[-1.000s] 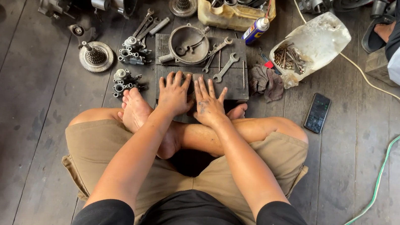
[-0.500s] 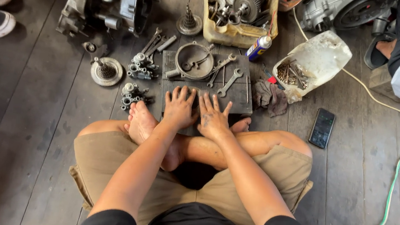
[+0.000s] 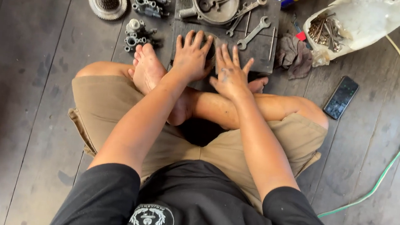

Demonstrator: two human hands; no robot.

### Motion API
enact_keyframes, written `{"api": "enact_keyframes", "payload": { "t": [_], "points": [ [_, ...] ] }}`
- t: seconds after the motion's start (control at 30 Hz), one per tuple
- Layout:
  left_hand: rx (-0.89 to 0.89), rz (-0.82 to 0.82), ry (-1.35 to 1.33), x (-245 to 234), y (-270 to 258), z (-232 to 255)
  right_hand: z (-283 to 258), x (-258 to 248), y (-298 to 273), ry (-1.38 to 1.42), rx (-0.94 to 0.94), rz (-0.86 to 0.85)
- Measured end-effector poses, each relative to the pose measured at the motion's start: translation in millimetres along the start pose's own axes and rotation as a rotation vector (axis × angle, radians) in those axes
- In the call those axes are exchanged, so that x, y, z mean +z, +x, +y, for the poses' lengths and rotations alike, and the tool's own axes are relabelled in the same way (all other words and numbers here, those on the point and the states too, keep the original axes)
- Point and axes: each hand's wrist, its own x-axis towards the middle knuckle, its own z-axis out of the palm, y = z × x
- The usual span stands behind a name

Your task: The person sits on the floor and scrubs a circular metal part with a small abrasive pad. They rub the part on a wooden block, flip it over to clean the other side, and continue scrubbing by hand.

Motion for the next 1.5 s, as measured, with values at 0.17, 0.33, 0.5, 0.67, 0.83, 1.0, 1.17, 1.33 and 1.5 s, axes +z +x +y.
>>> {"api": "enact_keyframes", "payload": {
  "t": [0.17,0.33,0.5,0.67,0.83,1.0,1.17,1.33,1.5],
  "points": [
    [0.005,0.023,-0.006,5.4,2.4,-3.7,5.8,7.3,5.3,-0.038,-0.006,0.039],
    [0.012,0.019,-0.032,6.5,4.3,-3.6,1.6,10.8,6.6,-0.083,-0.006,0.029],
    [-0.005,-0.02,-0.034,-0.8,1.6,-3.6,4.2,12.6,14.8,-0.065,-0.004,0.008],
    [-0.007,-0.022,-0.029,-10.6,2.1,-1.0,7.0,15.8,9.7,-0.079,-0.001,-0.006],
    [0.015,-0.015,-0.01,-10.6,-0.7,-6.5,5.5,16.4,10.8,-0.015,0.009,0.038],
    [-0.002,-0.039,-0.025,-6.9,4.1,-5.2,-1.1,5.8,6.6,-0.041,-0.035,0.062],
    [-0.002,-0.03,-0.032,-7.3,0.1,-5.3,8.3,22.6,9.9,-0.004,-0.045,0.068],
    [-0.01,-0.034,-0.031,-12.2,2.3,0.1,10.5,13.2,17.4,0.031,-0.013,0.044],
    [0.004,-0.01,-0.045,-7.7,2.7,-5.0,7.4,17.2,5.6,-0.006,-0.033,0.023]
  ]
}}
